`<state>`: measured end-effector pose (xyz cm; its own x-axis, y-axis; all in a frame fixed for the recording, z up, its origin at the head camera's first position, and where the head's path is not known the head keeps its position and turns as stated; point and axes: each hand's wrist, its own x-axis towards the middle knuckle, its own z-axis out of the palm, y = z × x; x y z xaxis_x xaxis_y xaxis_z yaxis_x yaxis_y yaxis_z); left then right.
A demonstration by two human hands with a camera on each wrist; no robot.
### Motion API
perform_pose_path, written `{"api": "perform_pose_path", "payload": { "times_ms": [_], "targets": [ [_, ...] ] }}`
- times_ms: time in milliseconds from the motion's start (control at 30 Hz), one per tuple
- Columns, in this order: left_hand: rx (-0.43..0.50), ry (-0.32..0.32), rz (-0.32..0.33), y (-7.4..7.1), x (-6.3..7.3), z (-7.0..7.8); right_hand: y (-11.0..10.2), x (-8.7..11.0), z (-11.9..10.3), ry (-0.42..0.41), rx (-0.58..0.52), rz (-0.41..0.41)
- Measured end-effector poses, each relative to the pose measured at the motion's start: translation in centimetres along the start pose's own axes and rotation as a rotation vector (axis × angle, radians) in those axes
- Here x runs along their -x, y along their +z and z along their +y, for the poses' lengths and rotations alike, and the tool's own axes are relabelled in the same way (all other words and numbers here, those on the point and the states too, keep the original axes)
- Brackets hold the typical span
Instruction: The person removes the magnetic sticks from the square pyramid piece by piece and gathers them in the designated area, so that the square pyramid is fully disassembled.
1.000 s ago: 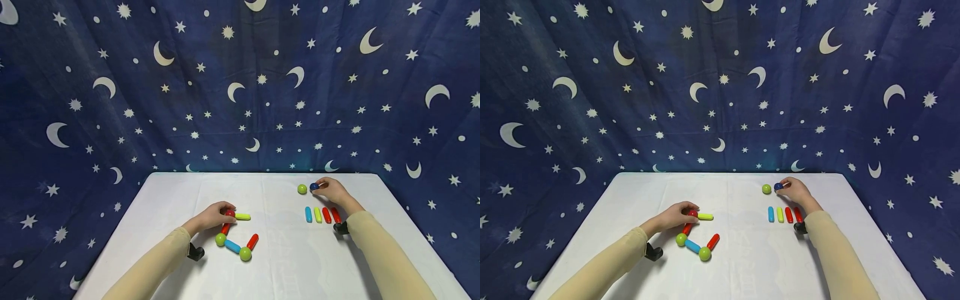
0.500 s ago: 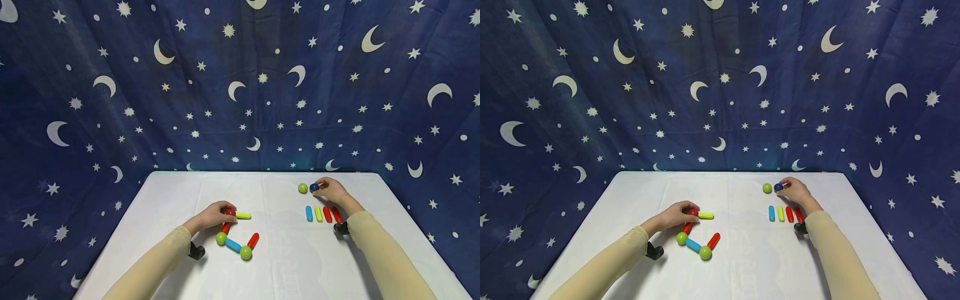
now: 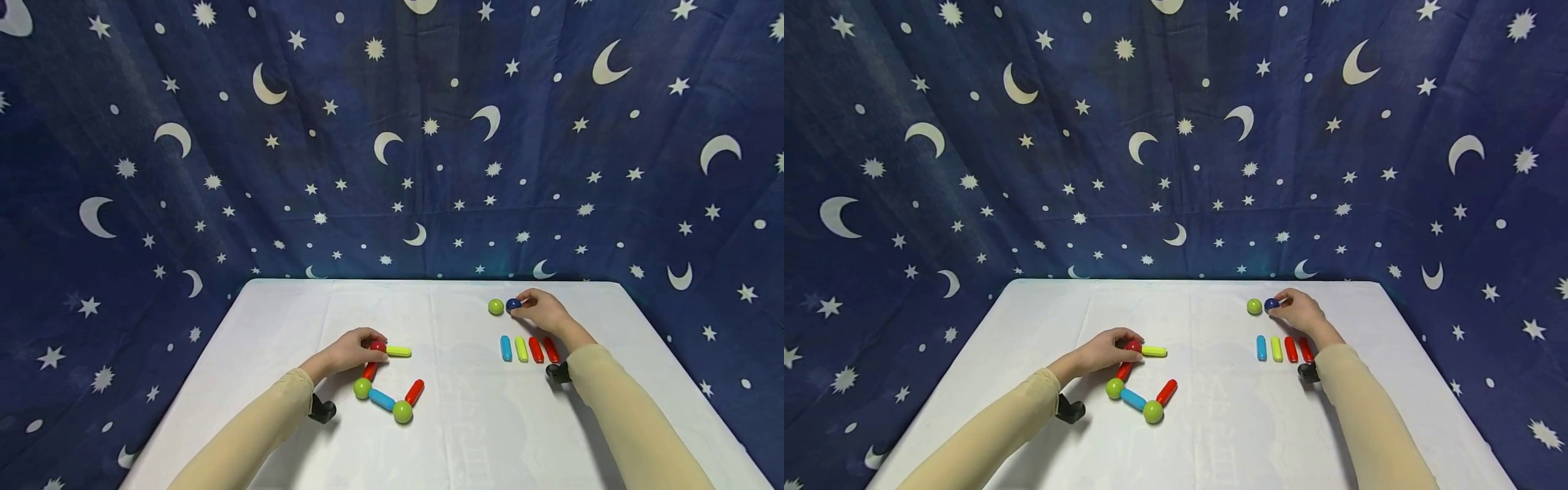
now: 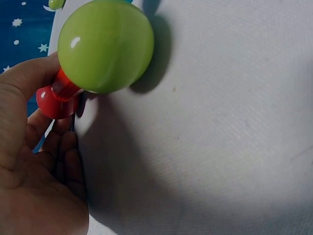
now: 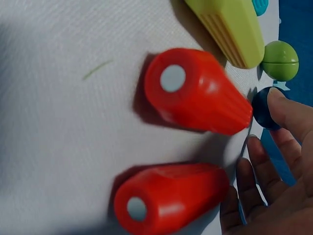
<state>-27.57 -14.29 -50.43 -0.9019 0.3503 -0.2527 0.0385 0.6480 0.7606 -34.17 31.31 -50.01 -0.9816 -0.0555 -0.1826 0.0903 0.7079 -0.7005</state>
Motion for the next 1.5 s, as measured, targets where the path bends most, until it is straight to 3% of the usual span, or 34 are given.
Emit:
{"api": "perform_pose_path", "payload": {
  "times_ms": [300, 667, 833, 900, 1000, 1100, 1167, 1233, 1300, 1500],
  "targets": [
    [-0.003, 0.002, 0.001, 0.0, 0.2, 0.2, -0.3, 0.1, 0.6, -0.036, -0.002, -0.014],
    [0.02, -0.003, 0.0, 0.0, 0.0, 0.3, -0.4, -0.1, 0.6, -0.021, -0.001, -0.009],
    [0.015, 0.008, 0.035, 0.3, 0.3, 0.7, -0.4, 0.1, 0.5, -0.027, -0.005, -0.008],
    [-0.017, 0.008, 0.073, 0.5, 0.5, 1.0, -0.4, 0.4, 0.3, -0.033, -0.002, 0.02],
    [-0.062, -0.018, 0.136, 1.0, 0.9, 1.3, -0.4, 1.0, -0.6, -0.068, -0.009, 0.127],
    [-0.074, -0.04, 0.175, 1.5, 1.3, 1.6, -0.2, 2.0, -2.2, -0.144, -0.045, 0.248],
    [-0.062, -0.044, 0.181, 1.7, 1.3, 1.6, 0.4, 2.6, -3.7, -0.221, -0.064, 0.279],
    [-0.045, -0.024, 0.17, 1.9, 1.1, 1.8, 1.7, 3.3, -5.5, -0.3, -0.072, 0.257],
    [-0.022, -0.004, 0.138, 2.0, 0.7, 2.0, 3.5, 3.9, -7.1, -0.375, -0.057, 0.186],
    [0.028, 0.049, 0.009, 2.4, -0.5, 2.8, 10.4, 6.0, -10.3, -0.434, 0.066, -0.166]
  ]
}}
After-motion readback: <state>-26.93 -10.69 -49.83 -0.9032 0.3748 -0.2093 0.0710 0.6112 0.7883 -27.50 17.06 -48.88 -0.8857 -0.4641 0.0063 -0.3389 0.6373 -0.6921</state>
